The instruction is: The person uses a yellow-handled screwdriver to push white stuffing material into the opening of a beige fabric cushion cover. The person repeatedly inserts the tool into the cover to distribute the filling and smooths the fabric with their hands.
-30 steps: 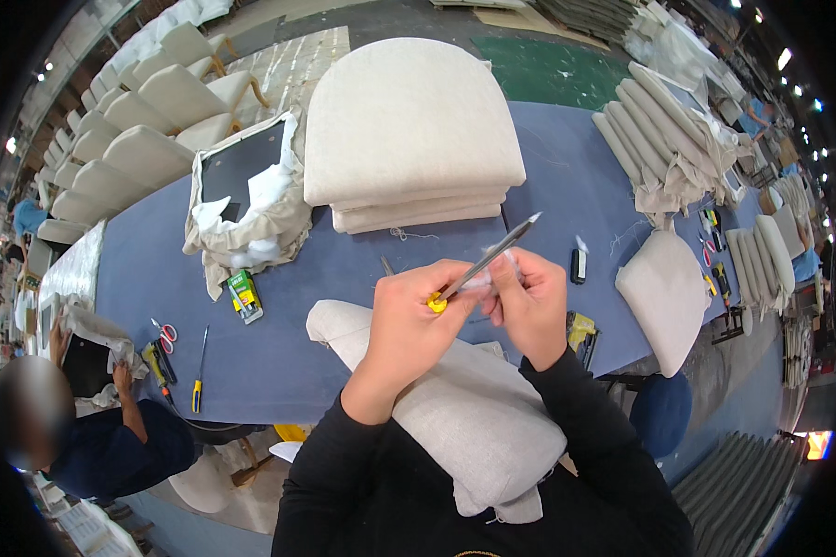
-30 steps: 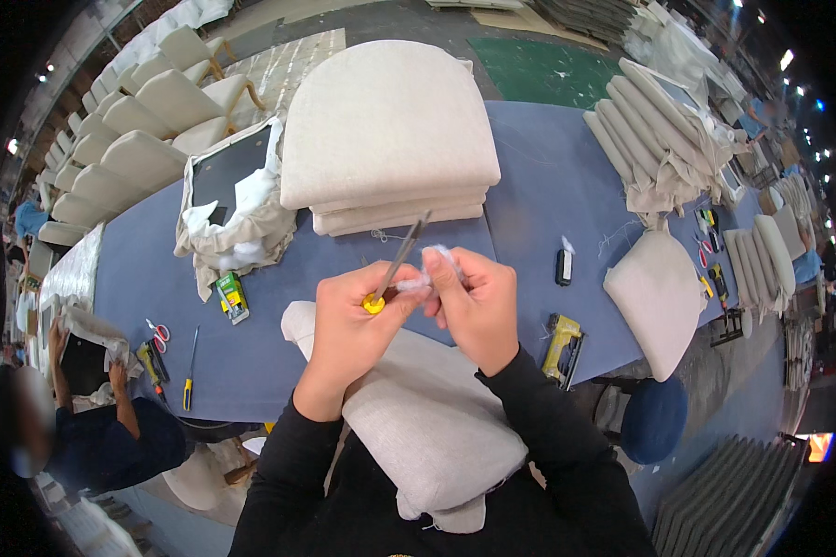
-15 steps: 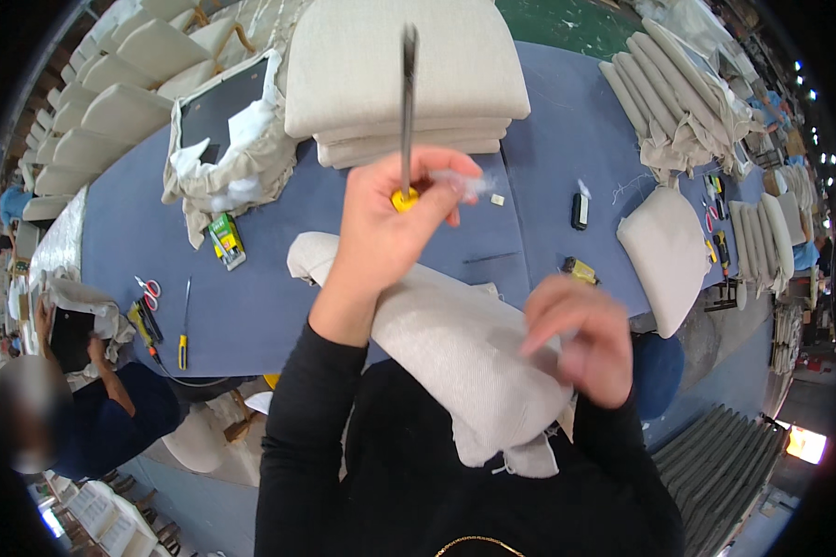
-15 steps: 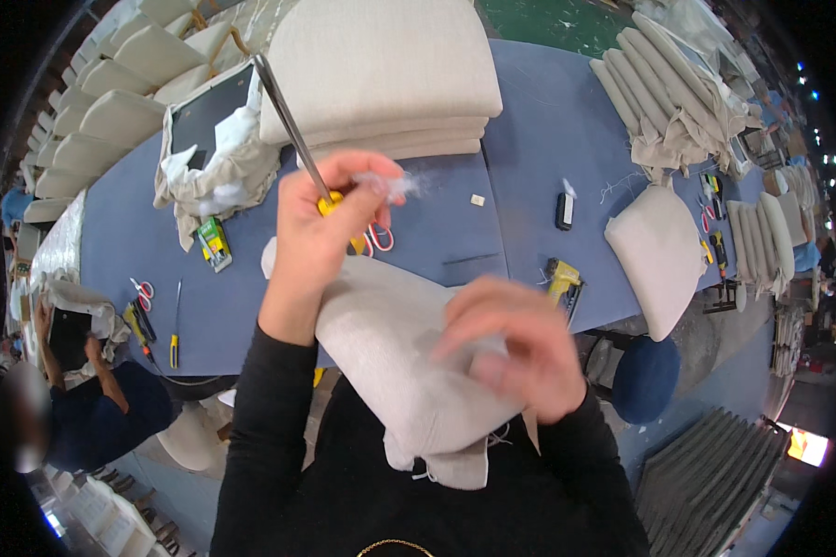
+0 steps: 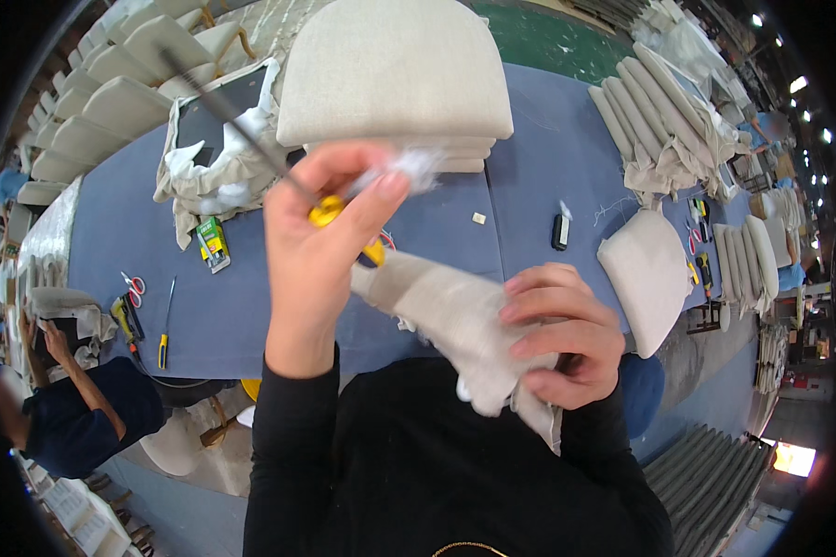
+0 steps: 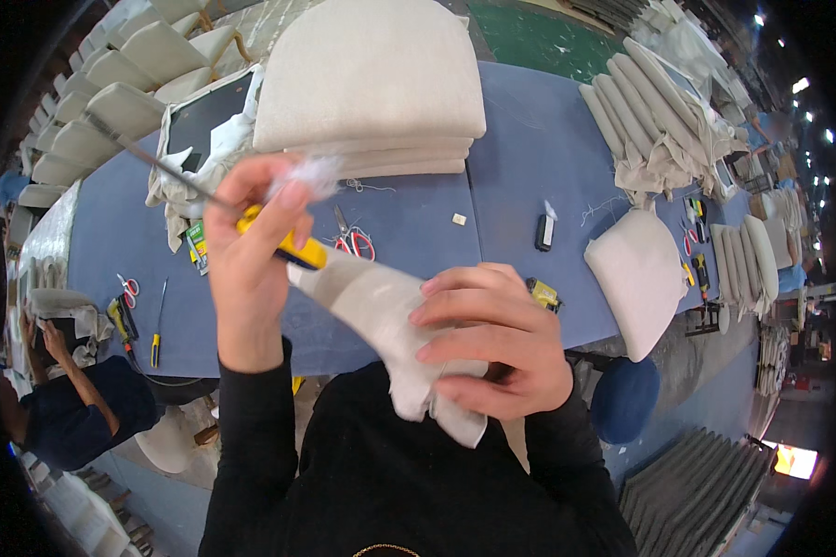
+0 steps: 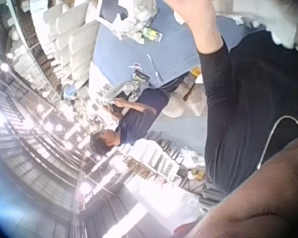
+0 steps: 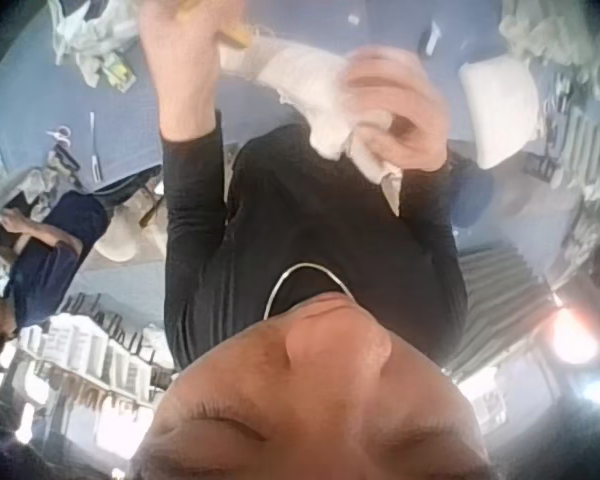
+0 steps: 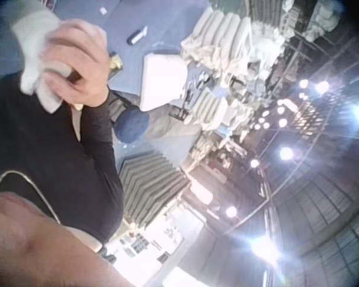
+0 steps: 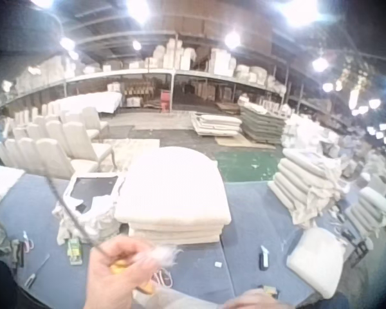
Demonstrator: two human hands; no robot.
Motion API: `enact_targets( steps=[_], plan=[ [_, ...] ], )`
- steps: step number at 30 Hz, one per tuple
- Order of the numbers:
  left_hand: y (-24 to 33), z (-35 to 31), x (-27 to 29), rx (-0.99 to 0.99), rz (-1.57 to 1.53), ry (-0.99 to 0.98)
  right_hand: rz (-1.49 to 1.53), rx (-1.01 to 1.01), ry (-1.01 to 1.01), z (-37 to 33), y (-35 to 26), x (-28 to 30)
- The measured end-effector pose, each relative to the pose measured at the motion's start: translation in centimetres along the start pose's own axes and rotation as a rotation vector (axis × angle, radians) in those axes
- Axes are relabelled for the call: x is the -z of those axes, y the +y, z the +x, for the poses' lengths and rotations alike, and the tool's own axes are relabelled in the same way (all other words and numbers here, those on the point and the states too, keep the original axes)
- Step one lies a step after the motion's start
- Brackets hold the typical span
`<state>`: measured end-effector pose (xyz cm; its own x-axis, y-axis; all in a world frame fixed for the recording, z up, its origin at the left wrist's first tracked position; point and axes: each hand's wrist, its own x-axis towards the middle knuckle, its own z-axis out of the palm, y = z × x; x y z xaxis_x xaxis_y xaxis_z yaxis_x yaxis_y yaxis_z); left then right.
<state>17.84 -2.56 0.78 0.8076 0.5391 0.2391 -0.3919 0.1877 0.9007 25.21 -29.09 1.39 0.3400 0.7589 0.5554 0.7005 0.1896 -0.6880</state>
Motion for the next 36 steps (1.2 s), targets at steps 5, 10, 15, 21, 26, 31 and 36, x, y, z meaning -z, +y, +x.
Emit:
enact_targets(
  steps=[5, 10, 15, 21, 26, 31, 36],
  plan=[
    [1.0, -4.7, 2.0, 0.014, 0.043, 0.068, -0.285, 0.053, -0.066, 2.2, -0.3, 0.9],
    [0.0, -9.6, 2.0, 0.223, 0.044, 0.006, -0.468, 0.057, -0.123, 4.1, 0.2, 1.7],
    [-1.3, -10.7, 0.4, 0.198, 0.092, -0.097, -0.408, -0.087, -0.055, 6.0, 0.0, 1.6],
    [-2.9, -7.8, -2.7, -0.247, 0.391, -0.108, -0.083, -0.404, -0.036, 6.8, -1.0, -0.3],
    [-2.2, -8.5, -2.6, 0.052, 0.521, -0.117, -0.199, -0.108, -0.126, 7.8, 0.6, 0.1],
    [-5.1, -11.2, 0.6, -0.072, 0.477, -0.174, -0.059, -0.228, -0.105, 7.3, 2.7, 1.1],
    [-6.9, -12.0, 1.0, -0.014, 0.536, -0.159, -0.028, -0.346, -0.023, 7.4, 2.9, 1.0]
  ],
)
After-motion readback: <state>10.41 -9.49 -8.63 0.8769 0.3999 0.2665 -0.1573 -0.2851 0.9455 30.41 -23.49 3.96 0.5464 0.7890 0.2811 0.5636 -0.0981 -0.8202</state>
